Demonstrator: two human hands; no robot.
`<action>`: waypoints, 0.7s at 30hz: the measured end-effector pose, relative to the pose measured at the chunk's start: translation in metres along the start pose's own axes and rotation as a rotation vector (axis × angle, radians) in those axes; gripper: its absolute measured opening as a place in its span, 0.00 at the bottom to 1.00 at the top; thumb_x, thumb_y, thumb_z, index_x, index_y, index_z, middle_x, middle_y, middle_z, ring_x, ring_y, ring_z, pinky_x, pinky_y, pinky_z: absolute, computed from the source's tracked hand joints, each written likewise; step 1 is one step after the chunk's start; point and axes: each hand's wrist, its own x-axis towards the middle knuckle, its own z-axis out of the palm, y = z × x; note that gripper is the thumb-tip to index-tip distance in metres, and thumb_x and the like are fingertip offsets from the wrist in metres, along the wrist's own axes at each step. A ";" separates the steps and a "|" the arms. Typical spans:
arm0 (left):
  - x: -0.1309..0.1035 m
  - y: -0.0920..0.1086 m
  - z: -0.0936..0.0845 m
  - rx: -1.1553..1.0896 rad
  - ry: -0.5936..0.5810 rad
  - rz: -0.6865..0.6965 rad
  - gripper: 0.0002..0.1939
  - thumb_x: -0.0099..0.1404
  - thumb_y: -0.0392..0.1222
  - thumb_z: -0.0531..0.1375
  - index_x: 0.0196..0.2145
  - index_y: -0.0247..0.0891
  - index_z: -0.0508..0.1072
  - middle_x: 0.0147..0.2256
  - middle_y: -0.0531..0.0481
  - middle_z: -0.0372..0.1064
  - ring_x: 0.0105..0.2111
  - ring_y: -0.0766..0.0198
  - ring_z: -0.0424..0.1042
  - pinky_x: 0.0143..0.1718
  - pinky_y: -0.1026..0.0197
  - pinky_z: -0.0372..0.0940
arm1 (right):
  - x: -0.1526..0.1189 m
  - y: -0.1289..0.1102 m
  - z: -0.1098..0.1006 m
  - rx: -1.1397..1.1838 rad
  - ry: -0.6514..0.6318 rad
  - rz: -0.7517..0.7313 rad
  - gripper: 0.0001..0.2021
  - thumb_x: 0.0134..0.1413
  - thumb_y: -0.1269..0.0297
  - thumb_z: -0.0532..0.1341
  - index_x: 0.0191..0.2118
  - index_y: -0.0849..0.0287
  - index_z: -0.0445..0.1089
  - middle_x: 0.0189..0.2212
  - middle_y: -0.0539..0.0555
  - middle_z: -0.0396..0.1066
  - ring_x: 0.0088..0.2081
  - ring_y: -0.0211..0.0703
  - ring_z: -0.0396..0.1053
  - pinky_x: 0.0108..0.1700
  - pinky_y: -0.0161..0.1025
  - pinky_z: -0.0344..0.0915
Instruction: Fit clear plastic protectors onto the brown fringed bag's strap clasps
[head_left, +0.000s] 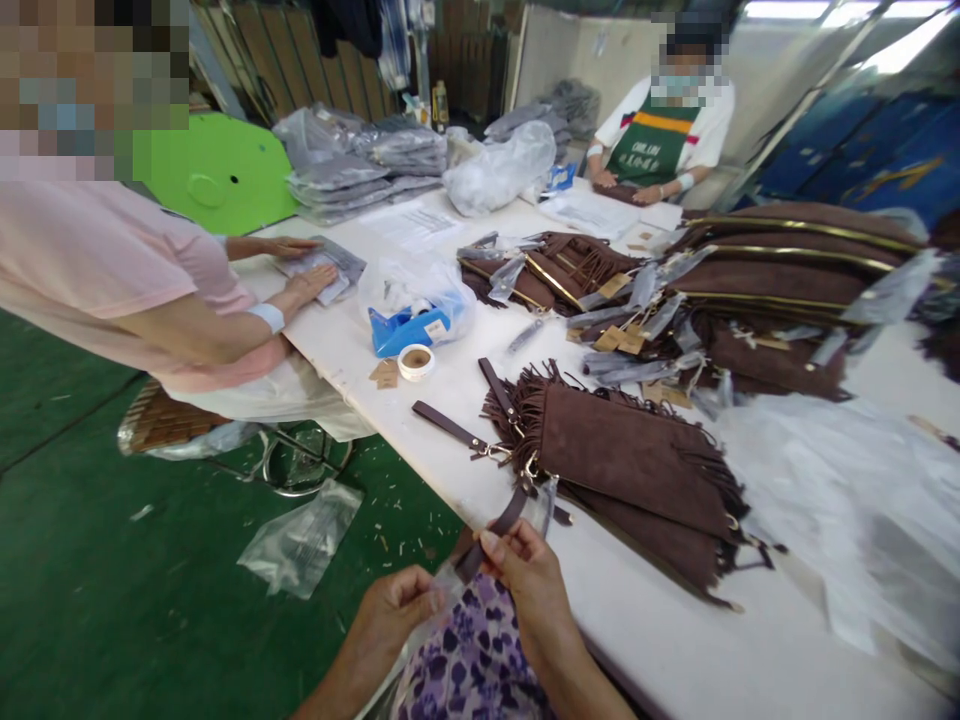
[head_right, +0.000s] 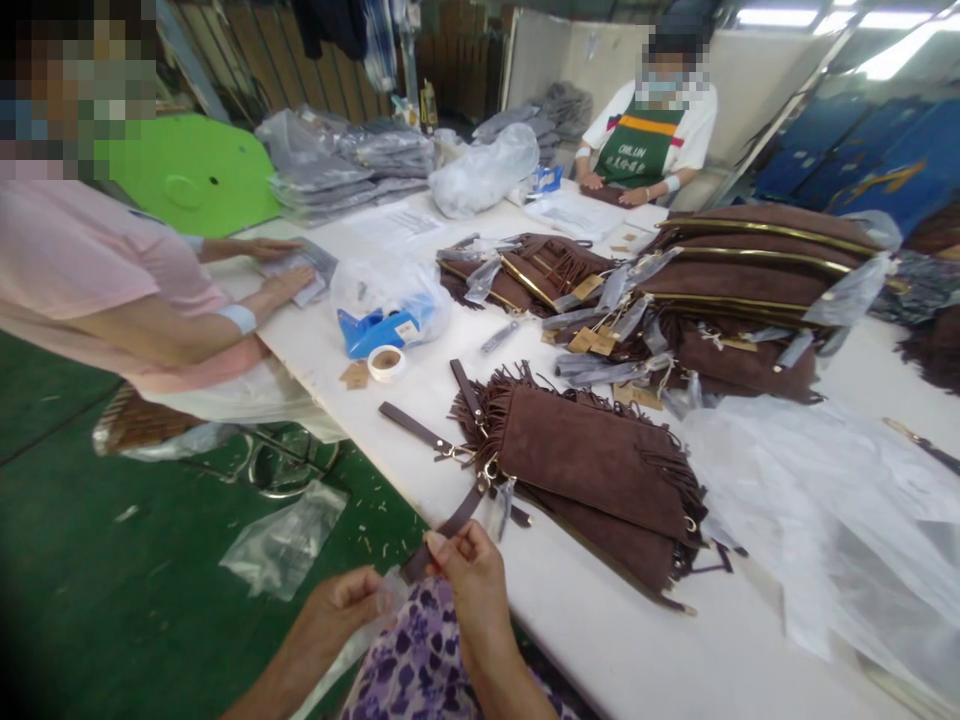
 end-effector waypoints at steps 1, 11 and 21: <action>0.000 0.000 0.001 -0.001 -0.007 0.001 0.18 0.53 0.53 0.66 0.25 0.33 0.71 0.23 0.52 0.69 0.24 0.65 0.63 0.27 0.65 0.55 | 0.001 0.001 0.000 -0.002 0.001 0.007 0.16 0.45 0.57 0.69 0.35 0.62 0.70 0.29 0.52 0.72 0.27 0.35 0.64 0.30 0.32 0.62; 0.001 0.005 0.001 0.052 -0.048 0.025 0.15 0.53 0.50 0.65 0.26 0.34 0.71 0.23 0.52 0.70 0.25 0.64 0.63 0.28 0.64 0.55 | 0.001 0.004 0.001 -0.087 0.034 -0.027 0.14 0.49 0.56 0.67 0.35 0.61 0.69 0.26 0.49 0.69 0.25 0.34 0.62 0.29 0.32 0.59; -0.003 0.008 0.008 0.005 -0.010 -0.015 0.15 0.54 0.51 0.65 0.27 0.34 0.71 0.25 0.49 0.72 0.26 0.63 0.66 0.29 0.63 0.57 | -0.002 0.004 -0.003 -0.130 0.026 -0.048 0.13 0.47 0.57 0.67 0.34 0.60 0.68 0.24 0.47 0.66 0.25 0.34 0.60 0.29 0.31 0.57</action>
